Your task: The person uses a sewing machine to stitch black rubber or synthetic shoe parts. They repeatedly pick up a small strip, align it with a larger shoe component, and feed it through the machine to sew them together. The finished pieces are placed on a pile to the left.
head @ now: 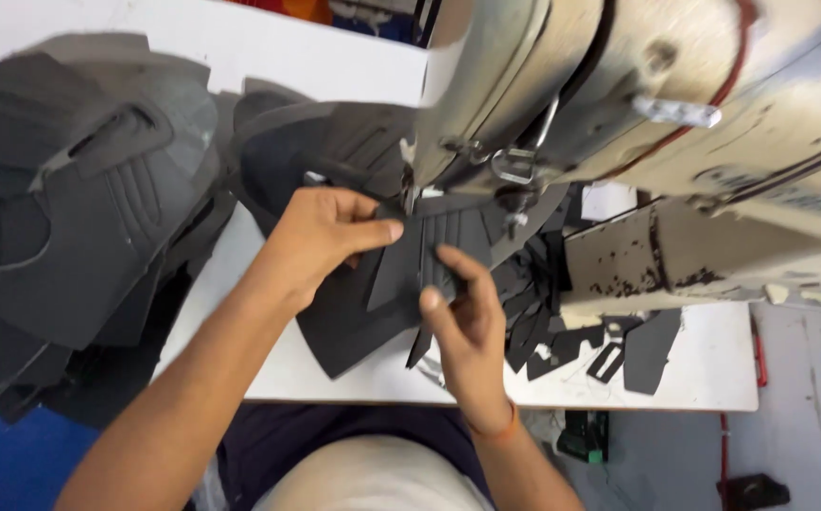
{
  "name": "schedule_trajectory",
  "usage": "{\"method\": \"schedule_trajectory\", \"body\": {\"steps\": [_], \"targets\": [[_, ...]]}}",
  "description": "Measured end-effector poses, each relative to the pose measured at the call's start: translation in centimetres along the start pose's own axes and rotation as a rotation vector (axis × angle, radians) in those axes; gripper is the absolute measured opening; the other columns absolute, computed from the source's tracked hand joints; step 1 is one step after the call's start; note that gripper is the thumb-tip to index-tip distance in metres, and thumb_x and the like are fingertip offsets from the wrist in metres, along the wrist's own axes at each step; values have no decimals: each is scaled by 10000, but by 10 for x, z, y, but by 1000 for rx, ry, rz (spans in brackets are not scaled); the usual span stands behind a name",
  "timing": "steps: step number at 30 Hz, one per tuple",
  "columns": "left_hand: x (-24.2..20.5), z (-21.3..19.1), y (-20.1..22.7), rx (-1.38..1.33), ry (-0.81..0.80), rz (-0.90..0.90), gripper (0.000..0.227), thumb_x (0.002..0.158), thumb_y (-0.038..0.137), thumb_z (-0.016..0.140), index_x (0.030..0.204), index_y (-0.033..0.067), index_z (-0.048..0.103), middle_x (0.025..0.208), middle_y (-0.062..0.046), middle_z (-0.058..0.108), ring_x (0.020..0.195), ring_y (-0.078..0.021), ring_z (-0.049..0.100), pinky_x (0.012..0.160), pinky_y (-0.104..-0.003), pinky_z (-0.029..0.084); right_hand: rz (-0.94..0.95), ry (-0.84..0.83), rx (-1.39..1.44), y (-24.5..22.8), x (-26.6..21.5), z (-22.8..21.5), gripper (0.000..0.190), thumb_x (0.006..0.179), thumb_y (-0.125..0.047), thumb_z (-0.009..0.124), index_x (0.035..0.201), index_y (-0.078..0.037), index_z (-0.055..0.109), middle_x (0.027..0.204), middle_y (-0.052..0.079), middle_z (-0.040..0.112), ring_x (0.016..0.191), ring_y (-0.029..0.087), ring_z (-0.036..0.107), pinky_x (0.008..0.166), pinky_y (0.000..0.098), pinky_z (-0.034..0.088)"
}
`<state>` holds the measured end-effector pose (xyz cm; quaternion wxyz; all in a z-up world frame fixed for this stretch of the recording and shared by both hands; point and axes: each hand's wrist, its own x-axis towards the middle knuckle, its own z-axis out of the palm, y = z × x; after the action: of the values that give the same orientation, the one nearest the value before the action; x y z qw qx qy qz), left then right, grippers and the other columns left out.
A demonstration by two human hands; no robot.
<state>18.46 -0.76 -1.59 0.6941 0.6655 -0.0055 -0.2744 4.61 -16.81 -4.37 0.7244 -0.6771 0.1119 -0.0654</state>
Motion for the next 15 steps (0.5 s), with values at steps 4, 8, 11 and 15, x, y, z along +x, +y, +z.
{"method": "schedule_trajectory", "body": {"steps": [4,8,11,15], "targets": [[-3,6,-6,82,30,67,214,810,124,822,902,-55,750,717,-13,689,606,-60,561,536,-241,432,-157,68,138,9,7,13,366,1024,-27,682,1367,41,577,1127,62,662,953,73,610,828,210,515],[-11,13,2,274,109,177,186,824,118,805,898,-35,728,707,-9,703,602,-43,595,545,-218,475,-140,151,79,4,8,20,386,934,-26,755,1280,22,591,1111,61,684,922,77,637,788,204,533],[-7,10,-6,213,96,182,167,835,103,797,907,-32,732,726,-14,710,622,-38,597,557,-216,481,-171,169,63,3,10,23,424,889,-2,791,1261,20,587,1109,70,683,943,84,650,800,212,550],[0,8,-13,70,54,158,163,834,76,801,925,-45,741,767,-32,715,657,-47,592,586,-223,480,-172,156,84,1,9,23,438,875,33,787,1255,20,571,1096,71,684,925,81,654,782,215,561]]}}
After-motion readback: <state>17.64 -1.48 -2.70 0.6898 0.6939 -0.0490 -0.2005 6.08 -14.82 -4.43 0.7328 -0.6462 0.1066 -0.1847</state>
